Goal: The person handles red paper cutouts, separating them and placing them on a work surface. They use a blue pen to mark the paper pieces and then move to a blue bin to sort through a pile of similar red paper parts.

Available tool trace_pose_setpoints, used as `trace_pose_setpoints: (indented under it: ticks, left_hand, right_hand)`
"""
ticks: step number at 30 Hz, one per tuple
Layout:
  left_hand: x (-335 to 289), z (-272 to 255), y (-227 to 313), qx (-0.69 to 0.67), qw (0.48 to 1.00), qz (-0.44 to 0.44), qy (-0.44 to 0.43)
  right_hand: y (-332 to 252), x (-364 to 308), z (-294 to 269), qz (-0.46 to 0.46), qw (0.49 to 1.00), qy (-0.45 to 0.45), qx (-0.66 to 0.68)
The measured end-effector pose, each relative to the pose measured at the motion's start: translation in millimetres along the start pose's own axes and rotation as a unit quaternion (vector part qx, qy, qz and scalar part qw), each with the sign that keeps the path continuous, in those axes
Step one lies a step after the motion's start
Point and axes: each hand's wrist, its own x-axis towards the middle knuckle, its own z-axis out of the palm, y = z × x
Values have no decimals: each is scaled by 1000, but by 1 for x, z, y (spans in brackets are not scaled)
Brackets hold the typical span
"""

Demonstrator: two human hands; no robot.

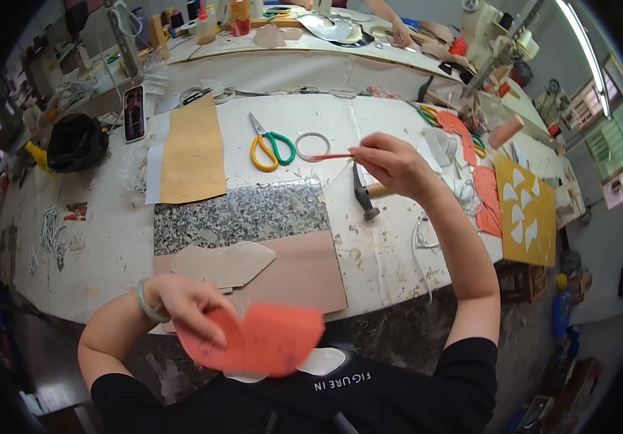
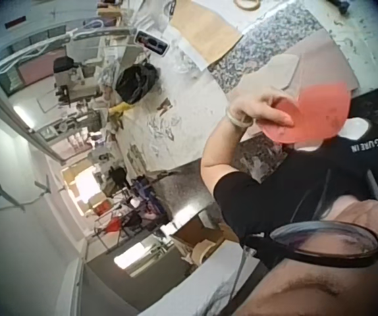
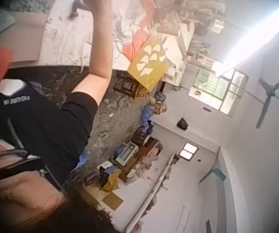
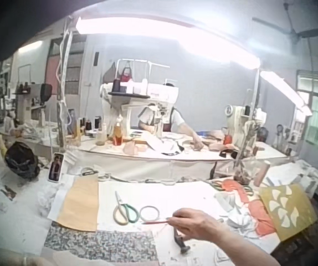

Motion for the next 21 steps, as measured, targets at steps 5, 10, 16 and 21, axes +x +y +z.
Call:
trace_pose_setpoints:
  ticks: [5,10,16,21]
  left_hand:
    - [29,-20,6,-147,934,122,303]
    - [77,-30,10,-194,868,208,406]
    - [101,-32,-2,-143,830,246,479]
    - [122,-30,1,-221,817,271,459]
  right_hand:
    - [21,-13,54,212,969,-43,117]
    - [45,-19,99,301,949,-60,66]
    - [-47,-1,84,292,941,105,133]
    - [-86,-22,101,428,746,91,502]
